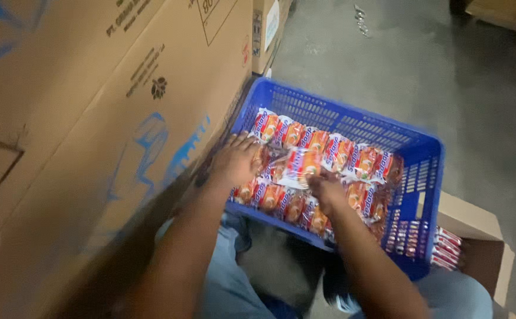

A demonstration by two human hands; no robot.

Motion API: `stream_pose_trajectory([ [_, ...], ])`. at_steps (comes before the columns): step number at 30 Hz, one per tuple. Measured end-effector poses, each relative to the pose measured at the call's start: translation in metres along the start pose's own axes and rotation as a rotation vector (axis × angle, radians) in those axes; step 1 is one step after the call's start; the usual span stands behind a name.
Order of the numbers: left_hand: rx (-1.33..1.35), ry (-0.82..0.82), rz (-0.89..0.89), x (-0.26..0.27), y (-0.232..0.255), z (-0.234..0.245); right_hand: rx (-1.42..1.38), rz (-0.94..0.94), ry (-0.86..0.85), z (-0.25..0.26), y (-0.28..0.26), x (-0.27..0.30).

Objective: The person transfers individually wrapped snack packs from a blue plastic basket into a cardboard box. They pick up the packs by hand and place them into the box, repeating the action throughout the clip.

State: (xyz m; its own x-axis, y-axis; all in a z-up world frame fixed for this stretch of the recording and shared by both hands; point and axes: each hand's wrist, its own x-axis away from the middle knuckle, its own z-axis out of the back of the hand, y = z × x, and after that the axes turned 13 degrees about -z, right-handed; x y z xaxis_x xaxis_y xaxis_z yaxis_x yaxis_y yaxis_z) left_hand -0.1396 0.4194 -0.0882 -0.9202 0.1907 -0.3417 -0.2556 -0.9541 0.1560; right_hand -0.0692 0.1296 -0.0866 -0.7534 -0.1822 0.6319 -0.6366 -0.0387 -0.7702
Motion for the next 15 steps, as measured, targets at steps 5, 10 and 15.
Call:
stream_pose_trajectory([
  [5, -0.087, -0.449, -0.036, -0.023, -0.029, 0.009, -0.192, -0.154, -0.281, -0.055, 0.02, -0.047],
  [10, -0.062, -0.463, -0.018, -0.027, -0.003, -0.029, 0.04, -0.042, -0.187, -0.101, 0.098, -0.176],
  [15, -0.049, -0.294, 0.188, -0.019, -0.025, -0.156, 1.01, 0.788, -0.142, -0.111, 0.116, -0.22],
])
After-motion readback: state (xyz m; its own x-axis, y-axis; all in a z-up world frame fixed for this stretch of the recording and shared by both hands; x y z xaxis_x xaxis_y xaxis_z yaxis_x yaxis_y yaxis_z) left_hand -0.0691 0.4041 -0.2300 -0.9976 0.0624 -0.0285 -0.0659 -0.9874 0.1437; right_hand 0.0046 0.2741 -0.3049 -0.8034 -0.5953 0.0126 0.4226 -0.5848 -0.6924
